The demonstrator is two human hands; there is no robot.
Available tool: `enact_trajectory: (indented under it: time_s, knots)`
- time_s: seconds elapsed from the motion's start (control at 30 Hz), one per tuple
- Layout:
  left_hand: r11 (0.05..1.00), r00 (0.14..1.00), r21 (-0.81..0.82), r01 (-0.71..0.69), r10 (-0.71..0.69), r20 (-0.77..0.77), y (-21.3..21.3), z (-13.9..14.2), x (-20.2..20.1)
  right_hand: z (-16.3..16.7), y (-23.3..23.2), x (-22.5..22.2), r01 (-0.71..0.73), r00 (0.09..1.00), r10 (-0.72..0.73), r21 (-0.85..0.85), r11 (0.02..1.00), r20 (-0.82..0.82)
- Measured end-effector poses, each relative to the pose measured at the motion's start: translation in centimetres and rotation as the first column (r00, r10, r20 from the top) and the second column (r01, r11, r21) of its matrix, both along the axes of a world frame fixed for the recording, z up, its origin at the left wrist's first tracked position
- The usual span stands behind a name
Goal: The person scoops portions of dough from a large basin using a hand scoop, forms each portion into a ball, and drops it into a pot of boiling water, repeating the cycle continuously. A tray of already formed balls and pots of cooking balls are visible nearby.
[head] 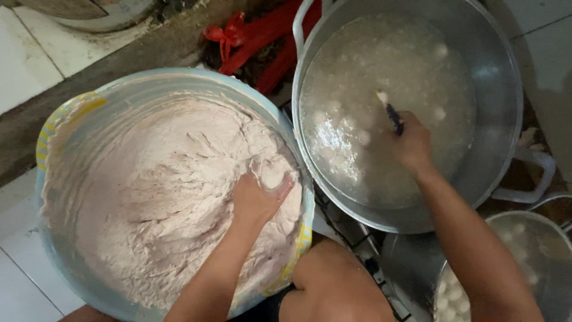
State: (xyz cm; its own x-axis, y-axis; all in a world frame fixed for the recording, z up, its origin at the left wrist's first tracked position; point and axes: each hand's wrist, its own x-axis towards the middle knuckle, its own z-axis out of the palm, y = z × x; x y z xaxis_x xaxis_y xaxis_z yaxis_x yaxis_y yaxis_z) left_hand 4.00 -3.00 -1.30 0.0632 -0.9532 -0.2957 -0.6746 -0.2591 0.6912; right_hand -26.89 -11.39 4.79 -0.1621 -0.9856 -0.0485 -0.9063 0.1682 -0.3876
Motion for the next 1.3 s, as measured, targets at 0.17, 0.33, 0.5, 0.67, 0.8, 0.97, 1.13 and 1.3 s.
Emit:
enact_trajectory:
  time_s: [0.17,0.33,0.5,0.67,0.8,0.97,1.13,1.3]
  knots:
    - [0.989,0.992,-0.150,-0.017,-0.003,-0.130,0.0,0.7,-1.1,2.1,1.3,1.2,0.118,0.981,-0.121,0.025,0.993,0.150]
    - [0.943,0.991,-0.321,-0.084,0.045,-0.126,0.2,-0.1,-2.5,5.5,6.2,5.1,0.018,0.921,-0.146,0.335,0.942,0.361]
    - [0.899,0.906,-0.427,-0.102,-0.094,-0.414,0.6,0.2,-2.2,8.0,9.2,8.8,-0.191,0.882,-0.128,0.592,0.783,0.454]
    - [0.925,0.939,-0.377,-0.057,-0.079,-0.336,0.3,1.0,-2.9,8.5,10.2,10.9,-0.337,0.842,0.161,0.271,0.902,0.514]
    - [0.989,0.986,-0.148,0.028,-0.052,-0.161,-0.5,1.3,-3.2,7.2,10.2,10.2,-0.378,0.813,0.105,0.381,0.844,0.573]
    - [0.988,0.999,-0.149,0.024,-0.017,0.049,-0.8,1.7,-2.8,3.3,7.6,7.1,-0.137,0.772,-0.293,0.598,0.789,0.564]
    - [0.950,0.998,-0.312,-0.003,0.021,0.054,0.1,1.0,-2.9,0.3,4.4,2.2,-0.030,0.933,-0.080,0.297,0.954,0.350]
    - [0.951,0.983,-0.304,-0.049,-0.008,-0.182,0.2,-0.6,-2.8,0.4,2.6,0.8,-0.081,0.979,0.074,0.029,0.996,0.188]
